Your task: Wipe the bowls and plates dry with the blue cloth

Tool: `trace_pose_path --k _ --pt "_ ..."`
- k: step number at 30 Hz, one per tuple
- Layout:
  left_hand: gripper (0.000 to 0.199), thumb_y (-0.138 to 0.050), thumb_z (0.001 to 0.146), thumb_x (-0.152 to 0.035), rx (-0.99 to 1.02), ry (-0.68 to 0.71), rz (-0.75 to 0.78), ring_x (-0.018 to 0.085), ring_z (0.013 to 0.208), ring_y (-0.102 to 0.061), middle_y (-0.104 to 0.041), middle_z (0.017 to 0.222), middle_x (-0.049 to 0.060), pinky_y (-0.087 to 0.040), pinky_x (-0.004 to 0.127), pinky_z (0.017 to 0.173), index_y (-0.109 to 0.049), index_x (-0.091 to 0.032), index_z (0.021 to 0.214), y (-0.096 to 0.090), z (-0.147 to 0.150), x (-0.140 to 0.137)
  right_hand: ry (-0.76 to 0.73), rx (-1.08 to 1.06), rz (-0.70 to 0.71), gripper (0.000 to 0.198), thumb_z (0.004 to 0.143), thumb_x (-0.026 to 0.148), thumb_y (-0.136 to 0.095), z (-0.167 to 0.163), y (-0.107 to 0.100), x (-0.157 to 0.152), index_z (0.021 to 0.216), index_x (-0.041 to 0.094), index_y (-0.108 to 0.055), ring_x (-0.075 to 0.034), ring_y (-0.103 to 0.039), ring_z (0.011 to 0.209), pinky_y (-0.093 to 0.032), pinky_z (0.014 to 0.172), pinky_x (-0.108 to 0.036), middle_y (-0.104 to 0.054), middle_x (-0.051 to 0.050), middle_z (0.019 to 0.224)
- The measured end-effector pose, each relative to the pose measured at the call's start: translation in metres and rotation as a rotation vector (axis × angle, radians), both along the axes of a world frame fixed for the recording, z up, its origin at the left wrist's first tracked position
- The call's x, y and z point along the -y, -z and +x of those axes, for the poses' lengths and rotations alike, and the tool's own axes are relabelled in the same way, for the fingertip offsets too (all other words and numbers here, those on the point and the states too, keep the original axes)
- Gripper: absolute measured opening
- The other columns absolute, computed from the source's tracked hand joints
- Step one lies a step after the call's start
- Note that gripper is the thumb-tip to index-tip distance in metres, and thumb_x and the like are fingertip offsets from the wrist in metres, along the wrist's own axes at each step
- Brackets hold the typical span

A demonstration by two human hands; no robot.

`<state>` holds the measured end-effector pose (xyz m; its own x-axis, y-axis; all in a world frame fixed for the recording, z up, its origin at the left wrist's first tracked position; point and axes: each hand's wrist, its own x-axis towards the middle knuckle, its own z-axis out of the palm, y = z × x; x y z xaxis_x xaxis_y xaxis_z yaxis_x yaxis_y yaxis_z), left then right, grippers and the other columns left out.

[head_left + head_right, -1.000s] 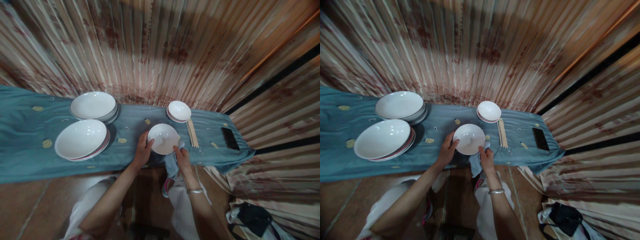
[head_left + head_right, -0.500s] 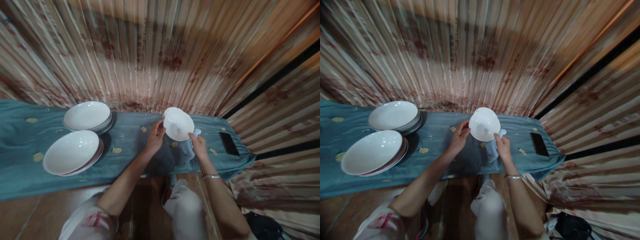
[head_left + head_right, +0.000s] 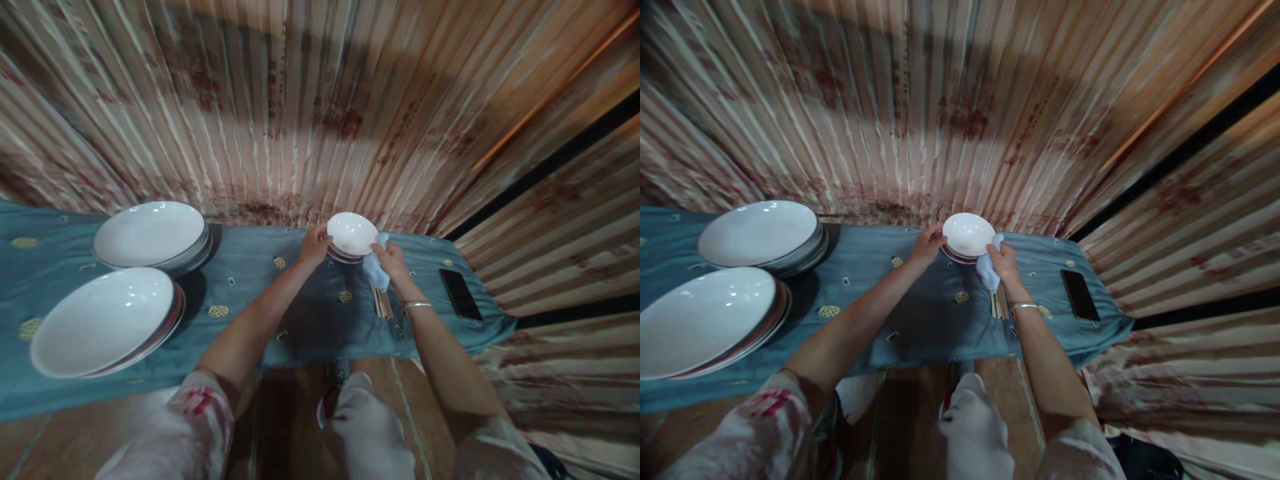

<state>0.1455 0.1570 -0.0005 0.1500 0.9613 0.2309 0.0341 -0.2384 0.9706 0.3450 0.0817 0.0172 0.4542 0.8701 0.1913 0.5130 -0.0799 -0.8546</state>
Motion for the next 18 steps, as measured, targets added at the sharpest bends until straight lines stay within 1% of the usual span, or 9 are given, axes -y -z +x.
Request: trace_pose_path --k 4,7,12,18 --pt "0.041 -0.06 0.071 -0.009 -0.069 -0.005 -0.007 0.023 0.097 -0.066 -0.074 0.104 0.011 -0.049 0.04 0.095 -0.072 -0.01 0.109 0.0039 0.0 -0.0028 0.037 -0.047 -0.058 0.038 0.065 0.054 -0.064 -0.0006 0.0019 -0.0051 0.055 0.024 -0.043 -0.01 -0.035 0.046 -0.031 0.046 -0.024 -0.038 0.008 0.044" --pt "0.041 -0.06 0.07 -0.008 -0.112 -0.011 0.0 0.023 0.099 -0.064 -0.073 0.104 0.01 -0.048 0.04 0.097 -0.073 -0.011 0.109 0.0038 0.0003 -0.0032 0.054 -0.069 -0.084 0.035 0.065 0.053 -0.064 -0.0011 0.0032 -0.0071 0.058 0.022 -0.048 -0.011 -0.039 0.047 -0.032 0.046 -0.025 -0.043 0.007 0.046" --pt "0.042 -0.061 0.07 -0.009 -0.162 -0.044 0.002 0.024 0.105 -0.061 -0.071 0.108 0.01 -0.046 0.039 0.1 -0.075 -0.013 0.11 0.0038 0.0014 -0.0035 0.066 -0.079 -0.094 0.036 0.064 0.052 -0.064 0.0003 0.0043 -0.0075 0.056 0.022 -0.047 -0.01 -0.038 0.046 -0.033 0.046 -0.025 -0.042 0.007 0.045" --pt "0.044 -0.06 0.071 -0.01 -0.191 -0.056 -0.006 0.023 0.104 -0.061 -0.071 0.105 0.007 -0.045 0.039 0.1 -0.075 -0.017 0.112 0.0056 0.001 -0.0032 0.066 -0.067 -0.101 0.035 0.063 0.053 -0.063 0.0023 0.0065 -0.0089 0.056 0.022 -0.049 -0.011 -0.039 0.047 -0.032 0.048 -0.025 -0.044 0.006 0.046"
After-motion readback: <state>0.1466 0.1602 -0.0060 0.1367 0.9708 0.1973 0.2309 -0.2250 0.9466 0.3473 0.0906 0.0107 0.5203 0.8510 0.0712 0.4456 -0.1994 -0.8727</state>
